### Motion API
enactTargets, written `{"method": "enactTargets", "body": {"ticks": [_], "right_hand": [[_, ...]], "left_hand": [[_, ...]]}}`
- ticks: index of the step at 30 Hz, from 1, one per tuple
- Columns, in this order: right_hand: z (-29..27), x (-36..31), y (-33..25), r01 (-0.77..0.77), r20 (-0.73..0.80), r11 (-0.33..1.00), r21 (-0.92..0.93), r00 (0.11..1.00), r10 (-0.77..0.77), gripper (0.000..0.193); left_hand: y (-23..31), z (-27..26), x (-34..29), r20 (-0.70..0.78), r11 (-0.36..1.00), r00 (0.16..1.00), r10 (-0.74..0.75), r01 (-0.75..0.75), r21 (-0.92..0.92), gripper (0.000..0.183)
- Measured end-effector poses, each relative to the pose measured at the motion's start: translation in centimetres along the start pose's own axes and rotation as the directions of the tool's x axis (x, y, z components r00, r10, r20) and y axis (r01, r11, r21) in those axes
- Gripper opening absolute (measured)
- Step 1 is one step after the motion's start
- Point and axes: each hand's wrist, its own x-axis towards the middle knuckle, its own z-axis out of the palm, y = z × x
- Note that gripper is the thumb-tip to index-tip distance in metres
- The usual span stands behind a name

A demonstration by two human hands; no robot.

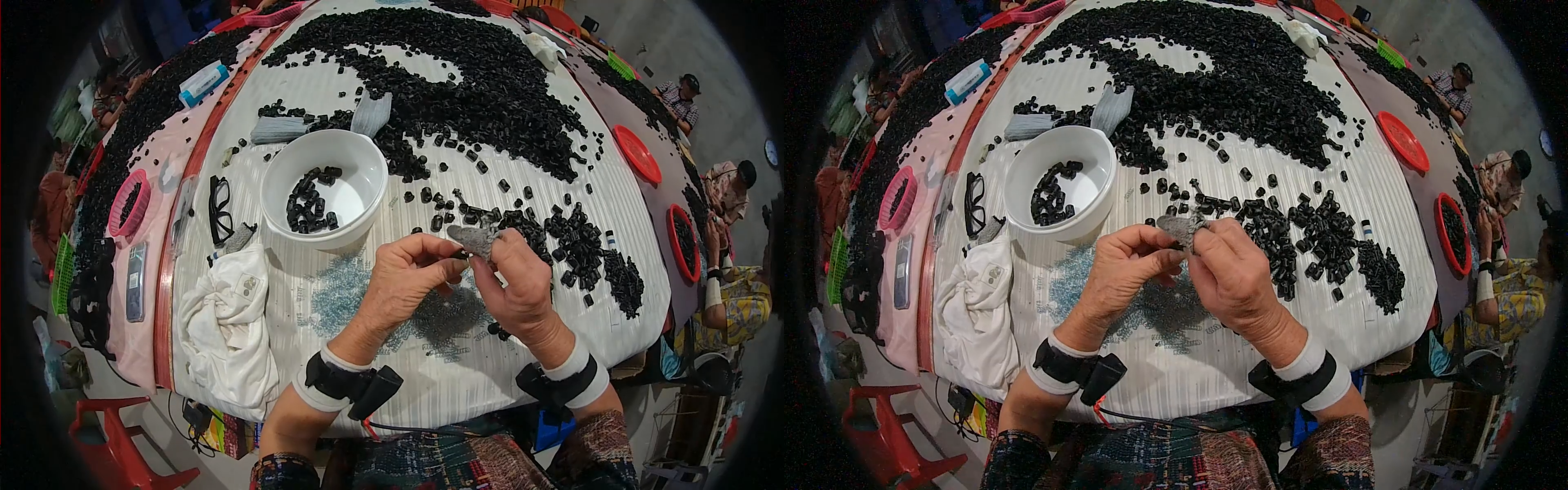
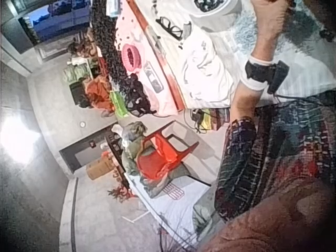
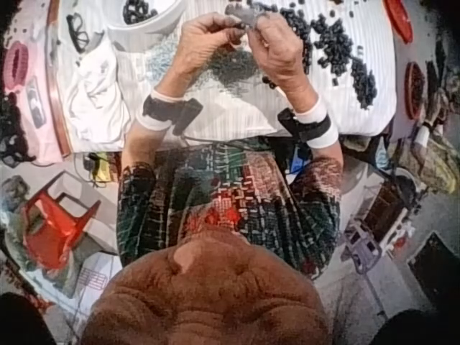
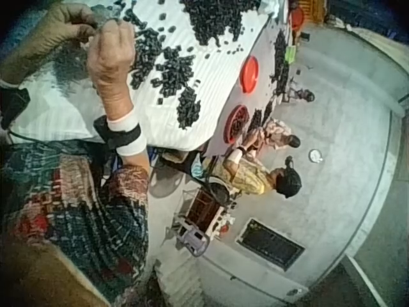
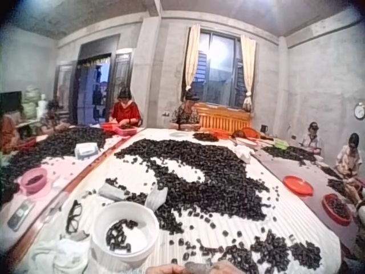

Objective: The recorder sorts and assembles small black rubber or plastic shoe components on a table covered in a white cloth.

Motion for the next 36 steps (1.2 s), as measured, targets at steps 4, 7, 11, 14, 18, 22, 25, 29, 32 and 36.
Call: {"method": "enactTargets", "body": {"ticks": [4, 7, 11, 14, 18, 22, 25, 29, 32, 36], "right_hand": [[-0.2, 0.2, -0.1, -0.108, 0.04, 0.992, 0.066, 0.994, 0.105, 0.023], [-0.1, 0.3, -0.2, -0.134, 0.034, 0.987, 0.09, 0.991, 0.131, 0.023], [0.5, -0.1, -0.3, -0.138, 0.003, 0.987, 0.078, 0.99, 0.138, 0.023], [0.4, 0.1, -0.6, -0.095, -0.009, 0.995, 0.035, 0.995, 0.095, 0.023], [-0.2, -0.3, -0.1, -0.149, -0.027, 0.988, 0.034, 0.988, 0.15, 0.026], [-0.9, 0.1, -0.1, 0.057, 0.069, 0.997, 0.046, 0.996, -0.06, 0.027], [-2.0, 0.3, 0.4, 0.041, 0.106, 0.999, 0.024, 0.993, -0.043, 0.025], [-3.9, -0.7, 1.6, -0.237, -0.034, 0.971, 0.04, 0.971, 0.238, 0.024], [-5.0, -2.0, 2.4, -0.28, 0.079, 0.956, -0.091, 0.955, 0.287, 0.015], [-4.3, -3.4, 3.7, -0.216, 0.154, 0.962, -0.169, 0.958, 0.242, 0.009]], "left_hand": [[0.1, 0.1, -0.2, -0.02, 0.999, 1.0, 0.012, -0.013, -0.043, 0.019], [0.0, 0.0, -0.1, -0.013, 1.0, 1.0, 0.015, -0.015, -0.012, 0.02], [0.1, 0.0, -0.1, -0.015, 1.0, 1.0, 0.016, -0.016, -0.016, 0.019], [0.0, 0.0, -0.1, -0.036, 1.0, 0.999, 0.004, -0.003, 0.023, 0.019], [-0.1, 0.2, -0.2, -0.033, 1.0, 0.999, 0.005, -0.005, 0.001, 0.017], [-0.6, 0.0, 0.1, -0.013, 0.997, 0.999, 0.032, -0.033, -0.064, 0.016], [-0.3, -0.1, 0.0, -0.013, 0.993, 0.999, 0.041, -0.042, -0.109, 0.018], [-0.2, 0.0, 0.2, -0.046, 0.996, 0.999, -0.01, 0.006, -0.088, 0.019], [-0.4, -0.2, 0.3, -0.071, 0.996, 0.997, -0.011, 0.004, -0.089, 0.019], [-0.4, -0.1, 0.2, -0.113, 0.995, 0.993, -0.027, 0.016, -0.1, 0.018]]}}
